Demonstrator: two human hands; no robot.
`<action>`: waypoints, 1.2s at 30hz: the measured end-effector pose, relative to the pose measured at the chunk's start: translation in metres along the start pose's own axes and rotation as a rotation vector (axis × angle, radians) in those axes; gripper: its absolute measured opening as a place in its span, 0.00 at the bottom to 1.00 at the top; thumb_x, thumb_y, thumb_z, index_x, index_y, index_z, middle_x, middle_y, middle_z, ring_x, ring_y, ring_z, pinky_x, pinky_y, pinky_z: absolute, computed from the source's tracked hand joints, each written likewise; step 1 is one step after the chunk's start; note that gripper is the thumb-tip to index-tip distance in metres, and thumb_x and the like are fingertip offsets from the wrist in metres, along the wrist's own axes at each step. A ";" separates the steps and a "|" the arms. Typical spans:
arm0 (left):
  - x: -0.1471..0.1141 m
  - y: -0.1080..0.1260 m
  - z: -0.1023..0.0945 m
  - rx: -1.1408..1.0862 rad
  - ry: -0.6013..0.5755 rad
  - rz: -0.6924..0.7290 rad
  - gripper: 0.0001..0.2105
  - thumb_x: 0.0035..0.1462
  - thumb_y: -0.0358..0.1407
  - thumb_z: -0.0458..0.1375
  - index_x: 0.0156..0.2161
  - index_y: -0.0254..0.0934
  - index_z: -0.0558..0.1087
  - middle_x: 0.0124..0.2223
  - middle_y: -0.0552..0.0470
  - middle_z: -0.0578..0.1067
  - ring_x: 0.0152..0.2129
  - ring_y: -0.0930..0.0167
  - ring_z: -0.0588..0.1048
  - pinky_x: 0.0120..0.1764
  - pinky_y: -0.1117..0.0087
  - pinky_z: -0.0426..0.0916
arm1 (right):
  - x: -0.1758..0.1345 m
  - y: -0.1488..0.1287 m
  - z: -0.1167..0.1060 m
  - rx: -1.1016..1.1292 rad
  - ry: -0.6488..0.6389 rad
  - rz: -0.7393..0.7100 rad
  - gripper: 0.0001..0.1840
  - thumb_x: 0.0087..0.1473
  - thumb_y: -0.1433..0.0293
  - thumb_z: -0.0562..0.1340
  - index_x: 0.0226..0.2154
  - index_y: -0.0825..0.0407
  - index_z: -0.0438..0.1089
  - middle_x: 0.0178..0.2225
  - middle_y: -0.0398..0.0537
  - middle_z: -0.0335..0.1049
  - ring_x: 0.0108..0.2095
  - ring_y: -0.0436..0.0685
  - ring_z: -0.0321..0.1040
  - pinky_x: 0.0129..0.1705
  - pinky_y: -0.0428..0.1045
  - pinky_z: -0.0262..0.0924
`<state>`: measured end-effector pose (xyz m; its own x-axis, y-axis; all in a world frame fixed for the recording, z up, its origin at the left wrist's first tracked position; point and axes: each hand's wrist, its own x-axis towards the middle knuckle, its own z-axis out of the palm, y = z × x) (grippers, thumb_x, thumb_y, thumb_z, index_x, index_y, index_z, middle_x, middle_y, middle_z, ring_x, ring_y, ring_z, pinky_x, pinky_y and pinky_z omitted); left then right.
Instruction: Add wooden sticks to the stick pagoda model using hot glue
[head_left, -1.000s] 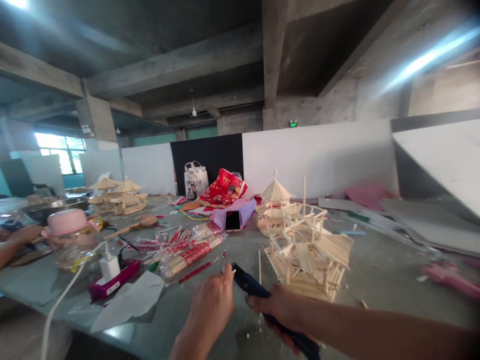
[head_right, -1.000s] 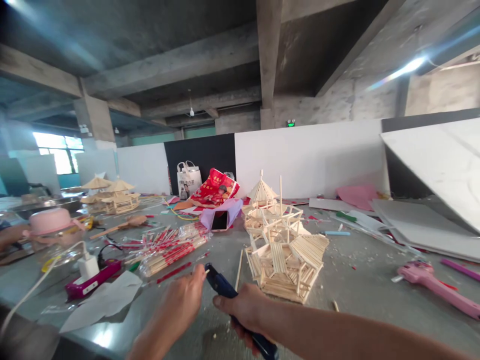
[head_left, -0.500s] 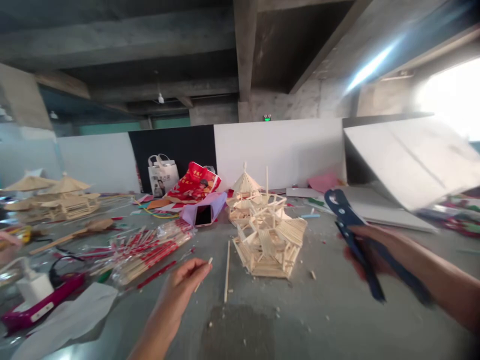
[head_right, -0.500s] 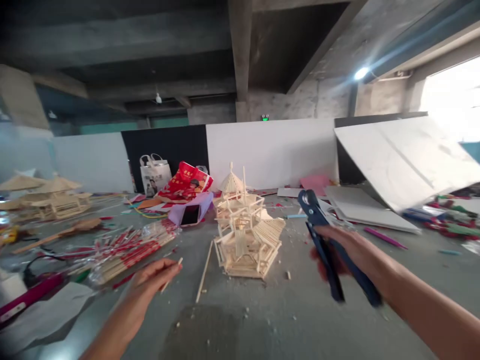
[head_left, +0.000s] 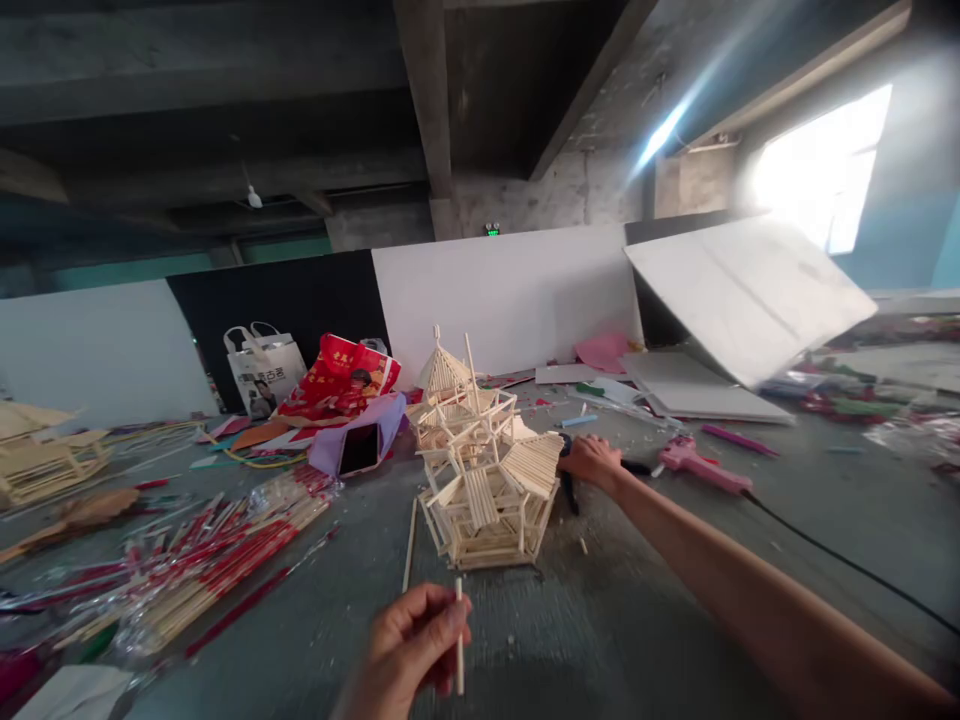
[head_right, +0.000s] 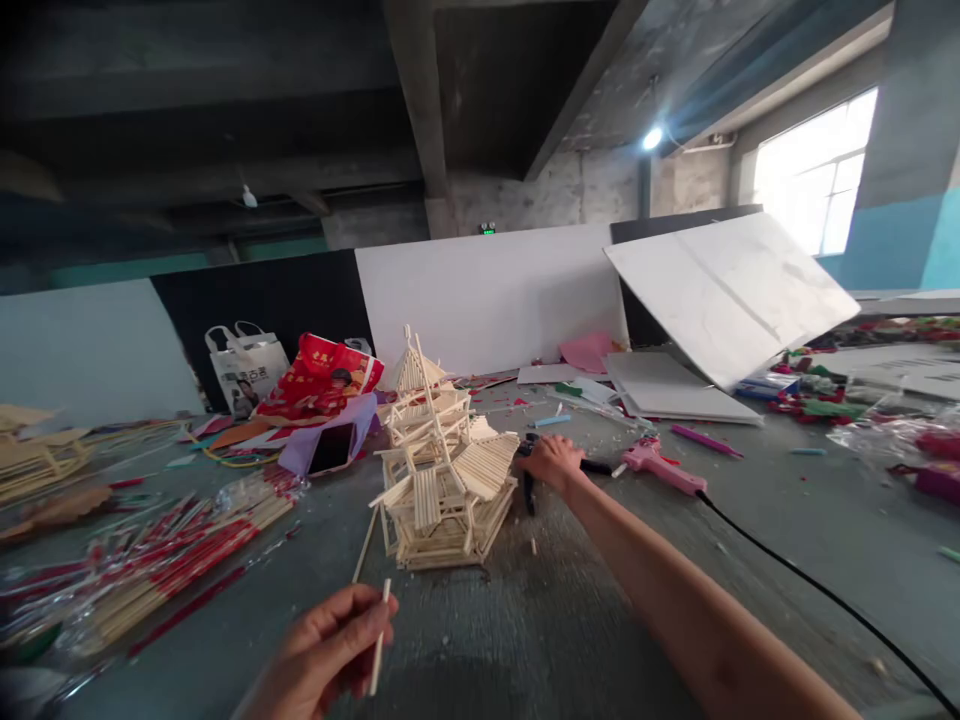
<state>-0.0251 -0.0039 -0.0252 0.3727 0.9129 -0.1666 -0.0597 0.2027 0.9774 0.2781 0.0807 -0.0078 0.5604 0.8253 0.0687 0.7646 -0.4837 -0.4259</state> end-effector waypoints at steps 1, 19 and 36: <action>0.000 0.000 0.003 -0.019 -0.020 -0.012 0.16 0.35 0.45 0.65 0.25 0.33 0.72 0.19 0.55 0.70 0.12 0.81 0.62 0.15 0.80 0.57 | -0.003 0.004 -0.005 -0.017 0.027 -0.011 0.15 0.52 0.62 0.57 0.38 0.56 0.64 0.44 0.50 0.61 0.46 0.59 0.58 0.46 0.61 0.52; 0.005 0.008 0.059 -0.257 0.004 0.055 0.08 0.46 0.37 0.60 0.26 0.32 0.69 0.21 0.56 0.67 0.15 0.83 0.60 0.18 0.80 0.51 | -0.191 -0.012 -0.002 0.565 -0.324 -0.585 0.10 0.48 0.66 0.56 0.22 0.54 0.66 0.16 0.37 0.54 0.18 0.44 0.48 0.20 0.41 0.45; 0.017 0.010 0.026 -0.144 0.151 0.167 0.13 0.45 0.43 0.59 0.28 0.33 0.71 0.25 0.54 0.69 0.16 0.80 0.62 0.18 0.78 0.52 | -0.152 -0.034 0.012 1.079 -0.457 -0.210 0.19 0.44 0.57 0.60 0.16 0.55 0.62 0.12 0.38 0.54 0.12 0.44 0.50 0.11 0.42 0.49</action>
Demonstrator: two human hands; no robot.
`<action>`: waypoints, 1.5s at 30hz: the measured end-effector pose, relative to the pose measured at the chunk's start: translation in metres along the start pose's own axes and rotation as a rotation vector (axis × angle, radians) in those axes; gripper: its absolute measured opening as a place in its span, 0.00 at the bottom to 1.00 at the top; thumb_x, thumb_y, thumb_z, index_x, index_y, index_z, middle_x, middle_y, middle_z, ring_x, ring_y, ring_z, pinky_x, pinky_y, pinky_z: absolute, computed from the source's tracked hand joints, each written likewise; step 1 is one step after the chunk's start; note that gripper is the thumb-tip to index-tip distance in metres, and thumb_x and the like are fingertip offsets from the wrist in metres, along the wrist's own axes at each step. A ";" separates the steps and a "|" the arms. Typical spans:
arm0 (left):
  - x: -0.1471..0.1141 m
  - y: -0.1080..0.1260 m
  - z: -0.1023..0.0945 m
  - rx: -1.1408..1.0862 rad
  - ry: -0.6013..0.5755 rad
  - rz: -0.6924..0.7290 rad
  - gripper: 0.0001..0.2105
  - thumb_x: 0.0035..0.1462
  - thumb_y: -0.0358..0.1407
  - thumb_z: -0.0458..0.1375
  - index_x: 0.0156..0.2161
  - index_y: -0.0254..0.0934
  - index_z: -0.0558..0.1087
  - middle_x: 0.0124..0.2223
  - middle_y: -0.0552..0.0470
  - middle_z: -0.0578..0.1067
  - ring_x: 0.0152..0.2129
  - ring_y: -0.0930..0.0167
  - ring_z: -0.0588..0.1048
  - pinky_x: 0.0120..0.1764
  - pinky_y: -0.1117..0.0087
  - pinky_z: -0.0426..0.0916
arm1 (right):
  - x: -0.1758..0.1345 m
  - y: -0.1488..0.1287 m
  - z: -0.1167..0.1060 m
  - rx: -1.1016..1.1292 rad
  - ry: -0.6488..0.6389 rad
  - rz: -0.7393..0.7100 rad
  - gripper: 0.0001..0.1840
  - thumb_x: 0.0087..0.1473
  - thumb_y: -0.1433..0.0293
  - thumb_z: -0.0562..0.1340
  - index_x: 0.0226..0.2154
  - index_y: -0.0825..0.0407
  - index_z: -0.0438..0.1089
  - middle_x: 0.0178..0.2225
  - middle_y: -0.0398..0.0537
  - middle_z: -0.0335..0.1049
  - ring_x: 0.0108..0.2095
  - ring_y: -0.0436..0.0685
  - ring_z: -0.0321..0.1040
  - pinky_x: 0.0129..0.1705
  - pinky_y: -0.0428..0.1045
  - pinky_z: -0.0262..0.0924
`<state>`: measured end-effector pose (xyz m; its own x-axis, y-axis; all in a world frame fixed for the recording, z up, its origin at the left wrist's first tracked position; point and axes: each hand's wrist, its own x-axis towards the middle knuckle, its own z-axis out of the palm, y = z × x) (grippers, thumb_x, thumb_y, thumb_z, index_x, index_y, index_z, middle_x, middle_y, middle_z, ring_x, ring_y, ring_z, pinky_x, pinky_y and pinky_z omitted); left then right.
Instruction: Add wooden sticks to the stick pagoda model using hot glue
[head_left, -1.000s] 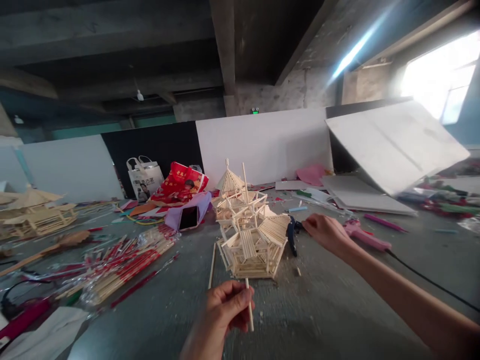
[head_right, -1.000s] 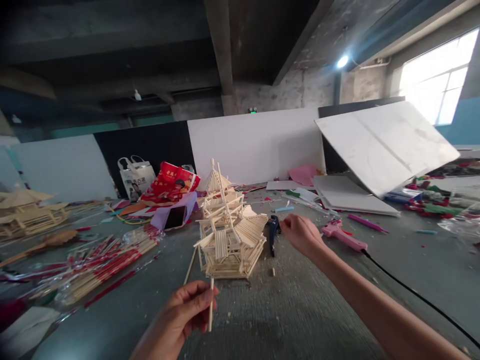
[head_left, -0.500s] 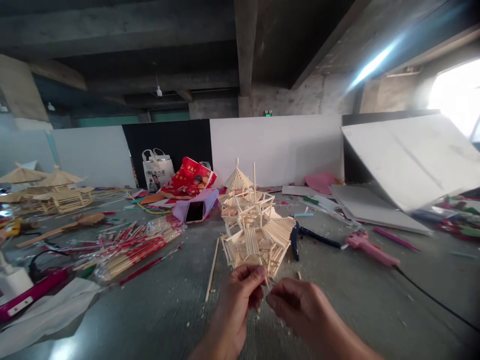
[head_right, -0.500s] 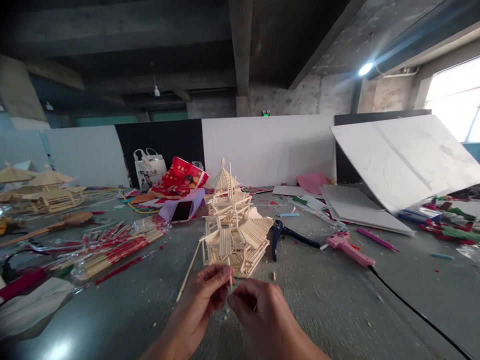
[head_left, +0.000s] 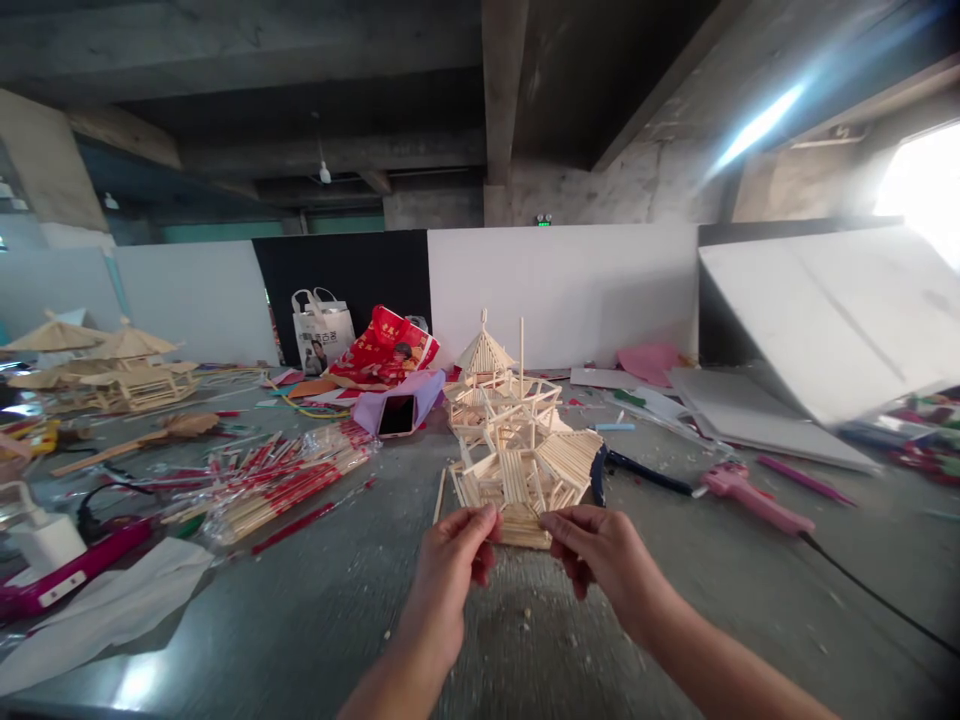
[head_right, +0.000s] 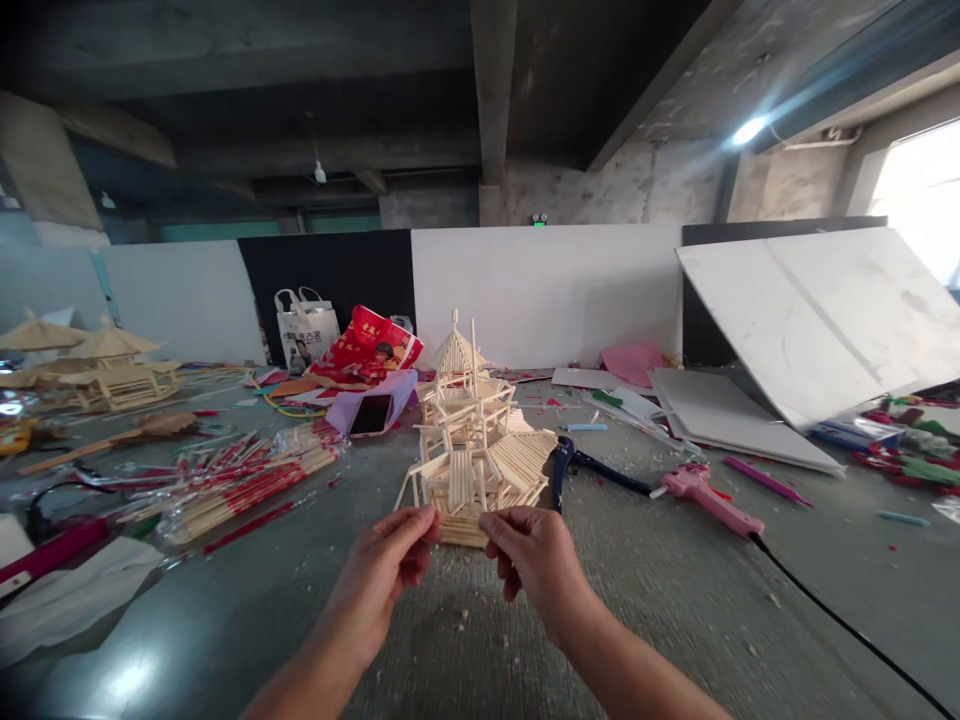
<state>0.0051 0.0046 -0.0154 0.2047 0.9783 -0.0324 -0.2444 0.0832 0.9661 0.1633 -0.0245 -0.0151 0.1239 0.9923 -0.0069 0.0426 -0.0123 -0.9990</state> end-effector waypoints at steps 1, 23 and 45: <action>0.002 0.001 -0.003 -0.009 0.011 0.001 0.13 0.45 0.43 0.59 0.28 0.33 0.71 0.25 0.55 0.69 0.16 0.81 0.62 0.18 0.79 0.52 | 0.001 0.000 0.000 0.018 -0.002 0.010 0.19 0.44 0.57 0.60 0.15 0.55 0.62 0.12 0.38 0.54 0.12 0.44 0.50 0.11 0.42 0.49; 0.011 -0.001 -0.006 -0.039 0.003 -0.014 0.13 0.43 0.43 0.60 0.28 0.32 0.72 0.23 0.55 0.69 0.15 0.81 0.62 0.17 0.78 0.52 | 0.013 -0.007 0.009 0.082 -0.046 0.015 0.13 0.46 0.61 0.58 0.26 0.56 0.65 0.16 0.39 0.59 0.14 0.46 0.53 0.11 0.44 0.55; 0.014 -0.008 -0.004 -0.045 0.006 -0.053 0.12 0.42 0.41 0.61 0.27 0.33 0.71 0.23 0.56 0.70 0.14 0.81 0.62 0.18 0.78 0.52 | 0.014 -0.003 0.003 0.228 -0.152 0.015 0.11 0.48 0.62 0.57 0.27 0.55 0.65 0.16 0.39 0.57 0.16 0.47 0.55 0.12 0.44 0.56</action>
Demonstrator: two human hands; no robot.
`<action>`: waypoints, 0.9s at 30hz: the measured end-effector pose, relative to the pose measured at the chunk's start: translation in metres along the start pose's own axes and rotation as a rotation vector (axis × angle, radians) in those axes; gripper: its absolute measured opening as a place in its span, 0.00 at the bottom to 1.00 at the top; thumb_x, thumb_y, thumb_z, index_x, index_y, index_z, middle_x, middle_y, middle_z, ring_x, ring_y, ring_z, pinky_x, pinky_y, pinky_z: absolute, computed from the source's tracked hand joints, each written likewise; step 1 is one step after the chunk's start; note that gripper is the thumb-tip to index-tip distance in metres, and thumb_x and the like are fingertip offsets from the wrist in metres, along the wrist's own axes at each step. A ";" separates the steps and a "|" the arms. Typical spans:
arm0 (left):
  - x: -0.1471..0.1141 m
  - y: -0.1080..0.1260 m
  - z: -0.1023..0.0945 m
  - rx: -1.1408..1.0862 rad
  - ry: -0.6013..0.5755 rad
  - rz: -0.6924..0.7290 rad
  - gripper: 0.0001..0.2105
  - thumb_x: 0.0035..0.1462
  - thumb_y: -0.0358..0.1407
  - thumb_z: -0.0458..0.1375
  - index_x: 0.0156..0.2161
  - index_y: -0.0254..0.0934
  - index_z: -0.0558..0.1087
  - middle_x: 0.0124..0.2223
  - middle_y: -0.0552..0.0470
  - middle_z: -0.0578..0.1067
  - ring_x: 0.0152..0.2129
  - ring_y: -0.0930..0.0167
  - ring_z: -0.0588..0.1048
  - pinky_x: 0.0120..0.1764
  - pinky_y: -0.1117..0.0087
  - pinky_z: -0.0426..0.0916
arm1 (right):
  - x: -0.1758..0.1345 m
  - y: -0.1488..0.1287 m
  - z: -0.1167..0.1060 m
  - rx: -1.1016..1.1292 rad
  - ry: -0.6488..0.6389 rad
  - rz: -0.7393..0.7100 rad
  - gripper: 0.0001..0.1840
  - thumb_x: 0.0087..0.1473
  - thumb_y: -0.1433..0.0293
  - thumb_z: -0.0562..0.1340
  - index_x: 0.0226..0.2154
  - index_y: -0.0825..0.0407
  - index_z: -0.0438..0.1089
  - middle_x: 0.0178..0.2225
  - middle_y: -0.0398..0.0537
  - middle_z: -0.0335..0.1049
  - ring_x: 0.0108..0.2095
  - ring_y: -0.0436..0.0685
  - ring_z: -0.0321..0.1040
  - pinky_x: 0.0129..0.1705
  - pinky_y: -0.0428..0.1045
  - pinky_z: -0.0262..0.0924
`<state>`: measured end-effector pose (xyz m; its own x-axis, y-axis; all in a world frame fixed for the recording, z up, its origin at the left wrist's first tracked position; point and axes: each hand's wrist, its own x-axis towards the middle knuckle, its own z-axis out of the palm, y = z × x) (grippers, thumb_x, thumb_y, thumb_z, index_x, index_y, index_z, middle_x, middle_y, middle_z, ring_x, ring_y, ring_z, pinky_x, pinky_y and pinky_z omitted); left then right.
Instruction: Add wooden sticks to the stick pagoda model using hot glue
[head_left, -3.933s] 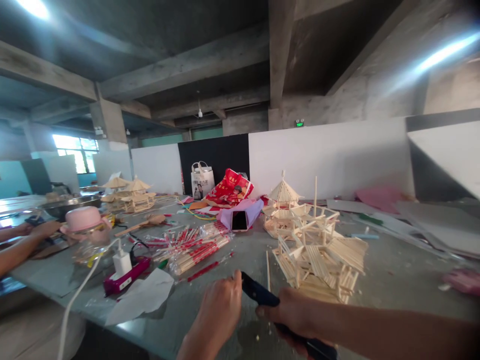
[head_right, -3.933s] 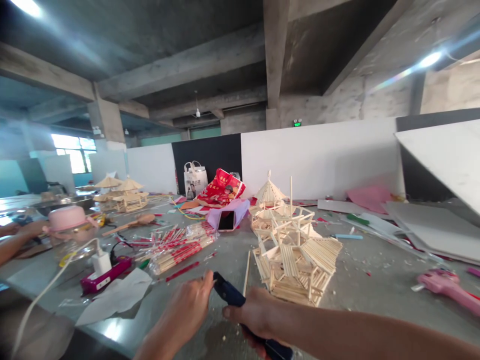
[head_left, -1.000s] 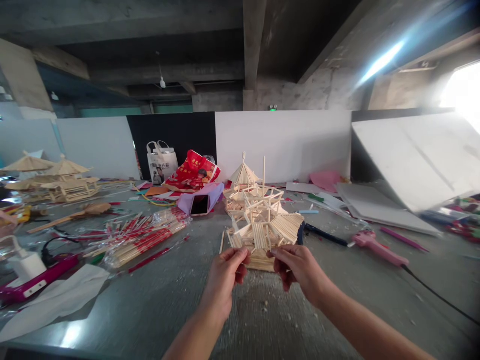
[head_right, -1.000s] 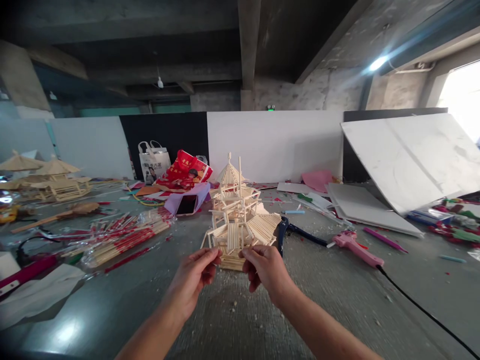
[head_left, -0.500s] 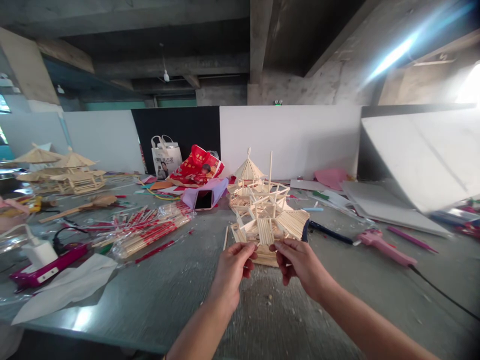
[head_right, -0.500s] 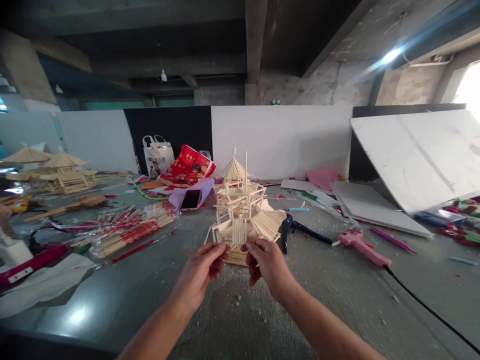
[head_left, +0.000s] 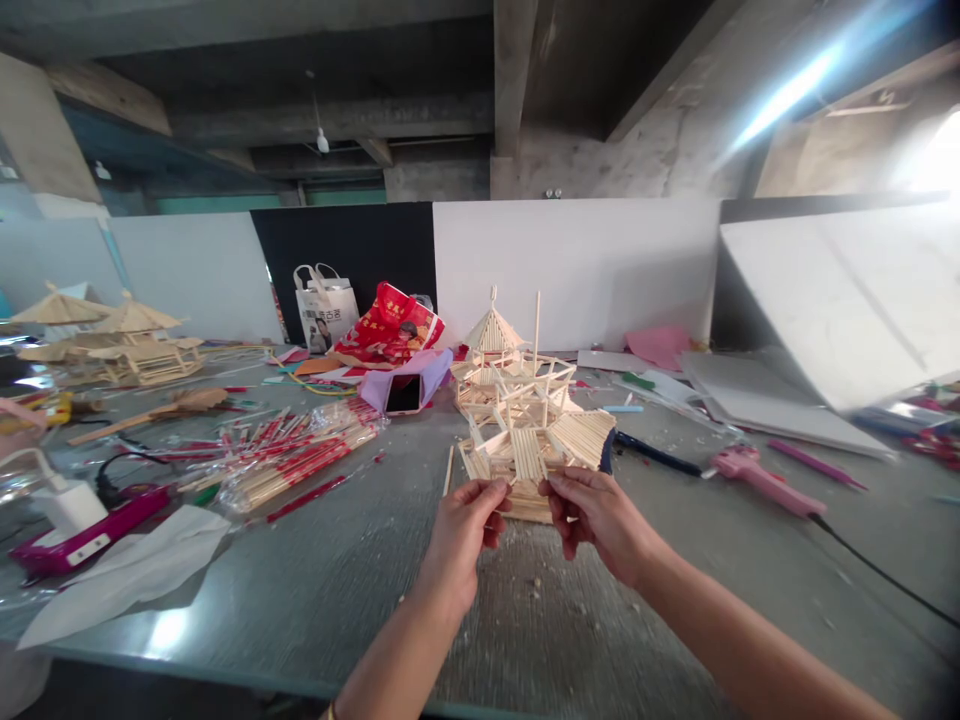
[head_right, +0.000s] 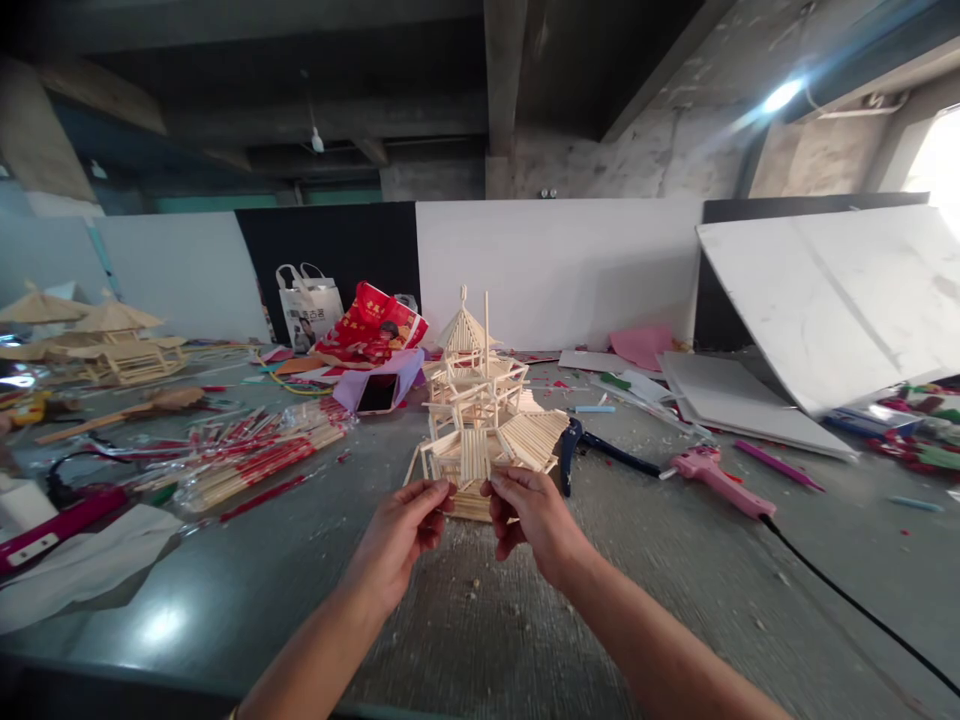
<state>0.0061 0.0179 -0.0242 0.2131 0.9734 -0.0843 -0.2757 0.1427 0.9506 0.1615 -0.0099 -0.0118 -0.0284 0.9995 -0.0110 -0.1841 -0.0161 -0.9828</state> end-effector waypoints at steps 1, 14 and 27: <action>0.000 0.000 0.000 0.000 0.000 -0.003 0.12 0.42 0.41 0.61 0.27 0.33 0.71 0.23 0.56 0.70 0.14 0.81 0.62 0.18 0.78 0.52 | 0.000 0.000 0.000 0.003 -0.003 -0.001 0.11 0.48 0.62 0.57 0.27 0.55 0.65 0.17 0.39 0.57 0.16 0.47 0.55 0.12 0.44 0.56; -0.001 -0.002 -0.002 -0.008 -0.018 0.001 0.12 0.43 0.41 0.60 0.27 0.32 0.71 0.23 0.55 0.70 0.15 0.81 0.62 0.18 0.79 0.52 | 0.001 0.003 0.001 0.047 0.008 0.009 0.11 0.48 0.63 0.57 0.28 0.55 0.66 0.17 0.39 0.57 0.16 0.47 0.55 0.12 0.43 0.56; 0.000 -0.002 -0.004 0.006 -0.014 -0.002 0.11 0.46 0.40 0.59 0.29 0.32 0.69 0.24 0.54 0.69 0.15 0.81 0.62 0.18 0.79 0.53 | 0.002 0.004 0.001 0.053 0.002 0.012 0.11 0.50 0.65 0.56 0.28 0.56 0.66 0.18 0.40 0.57 0.17 0.47 0.55 0.12 0.43 0.56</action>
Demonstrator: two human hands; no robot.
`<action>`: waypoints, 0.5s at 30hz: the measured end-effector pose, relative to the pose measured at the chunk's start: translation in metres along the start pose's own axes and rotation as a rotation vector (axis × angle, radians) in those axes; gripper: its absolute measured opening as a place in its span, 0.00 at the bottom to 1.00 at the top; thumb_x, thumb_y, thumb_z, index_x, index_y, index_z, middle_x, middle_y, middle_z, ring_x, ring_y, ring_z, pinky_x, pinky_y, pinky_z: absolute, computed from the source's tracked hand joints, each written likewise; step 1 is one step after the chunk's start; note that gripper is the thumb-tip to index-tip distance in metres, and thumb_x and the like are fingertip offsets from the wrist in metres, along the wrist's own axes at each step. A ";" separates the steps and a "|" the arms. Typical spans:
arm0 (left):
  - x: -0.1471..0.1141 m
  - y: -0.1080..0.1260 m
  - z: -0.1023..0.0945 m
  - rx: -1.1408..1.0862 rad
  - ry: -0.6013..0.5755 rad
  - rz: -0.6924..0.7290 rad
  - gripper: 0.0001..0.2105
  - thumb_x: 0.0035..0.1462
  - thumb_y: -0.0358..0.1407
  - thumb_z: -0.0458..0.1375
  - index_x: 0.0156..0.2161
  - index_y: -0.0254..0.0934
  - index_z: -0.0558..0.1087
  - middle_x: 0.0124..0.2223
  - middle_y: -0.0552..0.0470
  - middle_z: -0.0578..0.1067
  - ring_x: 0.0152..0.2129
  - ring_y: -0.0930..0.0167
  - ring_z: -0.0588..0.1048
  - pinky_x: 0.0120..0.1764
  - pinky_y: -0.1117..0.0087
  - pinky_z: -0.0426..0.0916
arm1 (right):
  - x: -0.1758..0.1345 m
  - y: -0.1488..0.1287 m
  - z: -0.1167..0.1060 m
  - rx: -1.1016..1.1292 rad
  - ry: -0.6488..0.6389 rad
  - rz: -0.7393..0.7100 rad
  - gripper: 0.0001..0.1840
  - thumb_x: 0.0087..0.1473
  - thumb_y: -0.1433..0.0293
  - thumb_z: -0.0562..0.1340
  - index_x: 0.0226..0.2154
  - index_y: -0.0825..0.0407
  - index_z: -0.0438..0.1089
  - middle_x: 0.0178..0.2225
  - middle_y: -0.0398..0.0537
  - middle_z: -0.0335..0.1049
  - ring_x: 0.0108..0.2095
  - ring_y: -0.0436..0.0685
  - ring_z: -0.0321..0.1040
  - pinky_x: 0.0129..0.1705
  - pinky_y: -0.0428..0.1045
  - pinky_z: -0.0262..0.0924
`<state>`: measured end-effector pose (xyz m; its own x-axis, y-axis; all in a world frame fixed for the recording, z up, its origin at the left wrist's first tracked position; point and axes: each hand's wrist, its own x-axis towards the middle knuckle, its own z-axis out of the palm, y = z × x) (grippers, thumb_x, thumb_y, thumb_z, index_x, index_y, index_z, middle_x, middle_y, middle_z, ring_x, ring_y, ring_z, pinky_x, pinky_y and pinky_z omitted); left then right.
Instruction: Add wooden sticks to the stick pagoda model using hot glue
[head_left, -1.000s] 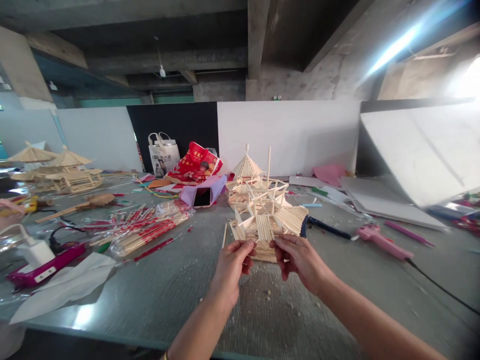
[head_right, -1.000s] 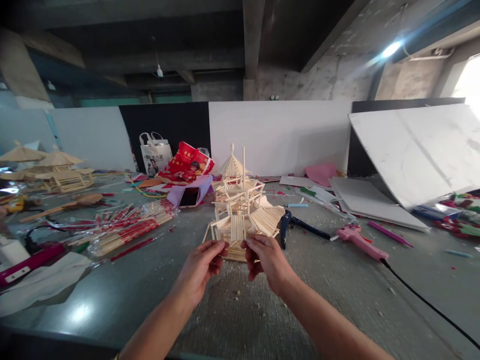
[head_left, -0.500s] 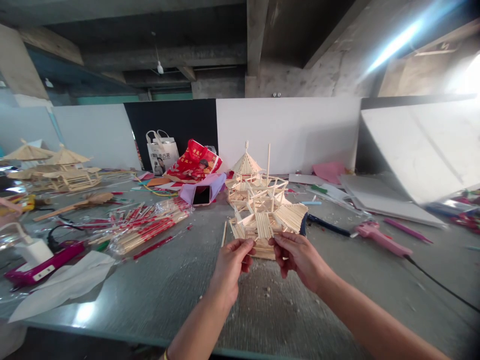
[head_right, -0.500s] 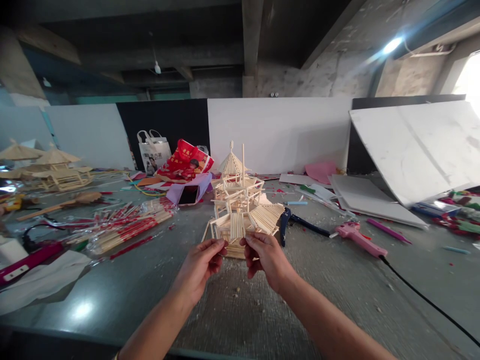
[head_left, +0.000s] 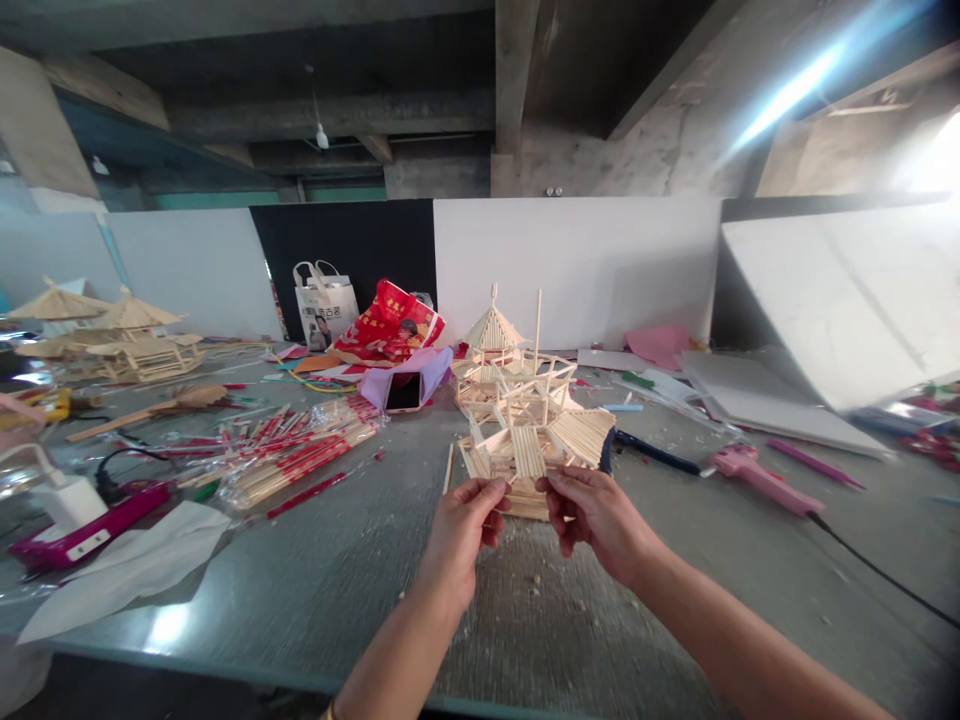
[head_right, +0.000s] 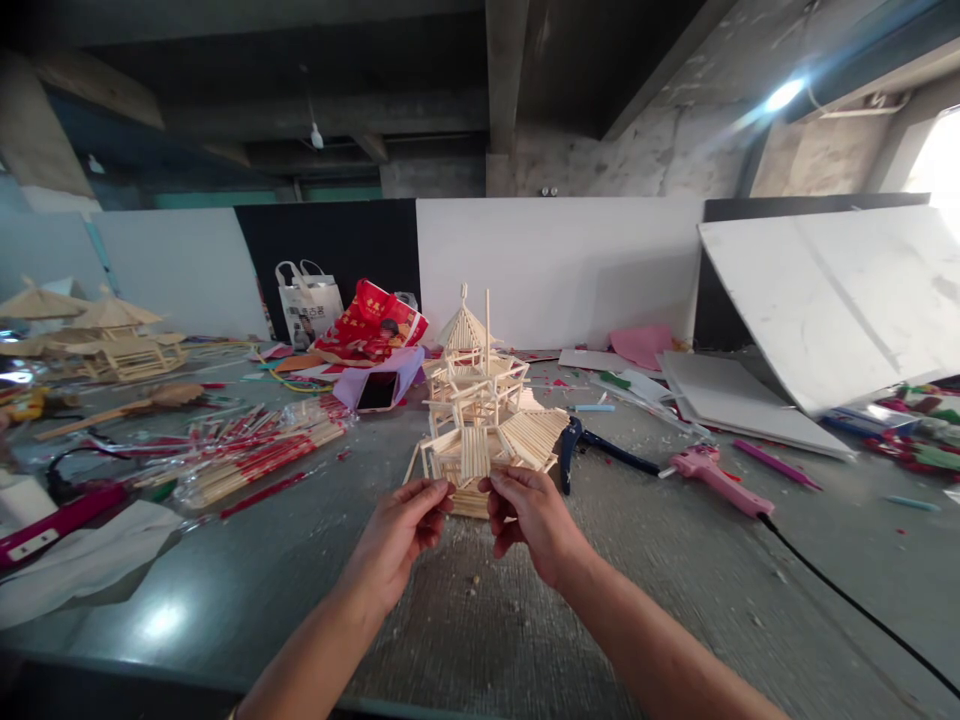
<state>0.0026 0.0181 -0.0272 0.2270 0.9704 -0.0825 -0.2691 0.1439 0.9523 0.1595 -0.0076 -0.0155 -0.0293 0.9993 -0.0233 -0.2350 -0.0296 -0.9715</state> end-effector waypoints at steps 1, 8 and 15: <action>0.000 0.000 -0.001 0.001 0.001 0.002 0.11 0.46 0.39 0.59 0.29 0.32 0.69 0.24 0.54 0.69 0.15 0.81 0.62 0.18 0.79 0.53 | 0.000 0.000 0.000 0.001 0.002 -0.002 0.11 0.51 0.65 0.56 0.28 0.56 0.66 0.18 0.40 0.57 0.17 0.47 0.55 0.12 0.43 0.56; -0.018 0.004 0.008 -0.010 -0.040 0.007 0.11 0.49 0.40 0.57 0.31 0.31 0.70 0.23 0.56 0.67 0.15 0.82 0.60 0.18 0.79 0.52 | -0.029 0.001 0.006 -0.027 0.010 0.006 0.13 0.52 0.62 0.55 0.26 0.55 0.64 0.17 0.39 0.57 0.15 0.46 0.54 0.12 0.42 0.55; -0.047 0.009 0.034 0.043 -0.232 -0.011 0.11 0.49 0.40 0.57 0.26 0.32 0.69 0.19 0.57 0.64 0.15 0.81 0.60 0.19 0.78 0.52 | -0.073 0.007 0.018 -0.040 -0.122 0.079 0.18 0.50 0.56 0.55 0.26 0.56 0.62 0.17 0.39 0.56 0.14 0.46 0.55 0.12 0.42 0.55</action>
<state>0.0207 -0.0331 -0.0044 0.4400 0.8975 -0.0282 -0.2260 0.1411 0.9639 0.1424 -0.0815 -0.0160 -0.1648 0.9836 -0.0736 -0.1889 -0.1047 -0.9764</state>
